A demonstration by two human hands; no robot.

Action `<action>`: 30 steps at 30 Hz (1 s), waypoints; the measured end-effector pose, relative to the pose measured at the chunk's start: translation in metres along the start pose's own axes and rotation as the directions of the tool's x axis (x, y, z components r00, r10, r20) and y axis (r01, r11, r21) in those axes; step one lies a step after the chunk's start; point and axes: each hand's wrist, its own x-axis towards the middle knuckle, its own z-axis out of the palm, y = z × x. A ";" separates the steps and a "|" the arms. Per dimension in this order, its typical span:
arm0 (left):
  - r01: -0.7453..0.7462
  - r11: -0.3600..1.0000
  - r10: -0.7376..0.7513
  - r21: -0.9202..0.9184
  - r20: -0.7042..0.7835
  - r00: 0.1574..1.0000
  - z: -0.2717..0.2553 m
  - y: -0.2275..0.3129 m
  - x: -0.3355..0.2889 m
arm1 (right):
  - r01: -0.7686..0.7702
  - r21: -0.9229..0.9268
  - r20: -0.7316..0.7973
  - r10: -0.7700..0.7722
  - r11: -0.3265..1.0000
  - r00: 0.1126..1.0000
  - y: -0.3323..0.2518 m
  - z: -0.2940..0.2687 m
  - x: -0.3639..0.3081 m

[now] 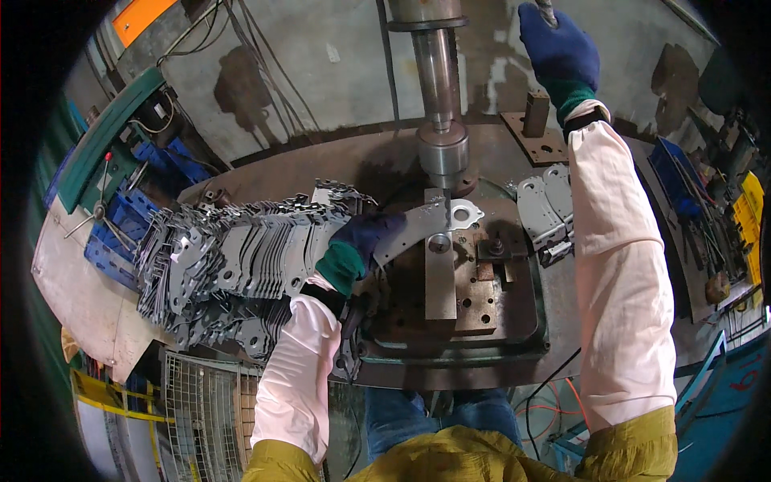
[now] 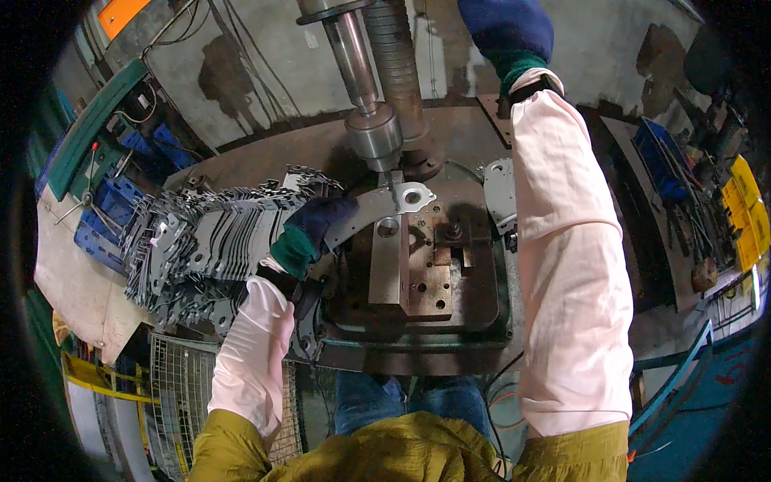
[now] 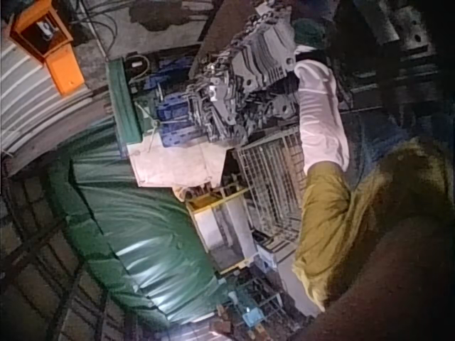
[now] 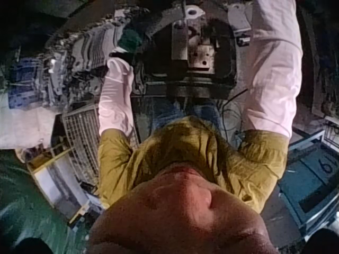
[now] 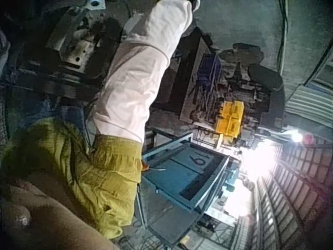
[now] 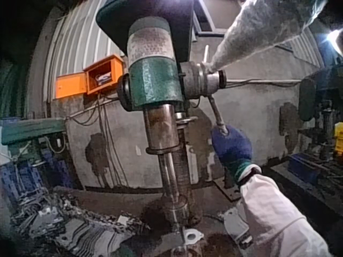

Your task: The recorder uses a stationary drill press to drill precision holes into individual metal plates from a stack, and subsequently performs secondary manipulation on a plate with a manual tool.

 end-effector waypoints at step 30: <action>0.356 0.758 -0.314 -0.547 0.173 0.934 0.011 -0.003 -0.005 | -0.037 0.051 0.042 0.035 0.998 0.999 -0.010 -0.008 0.000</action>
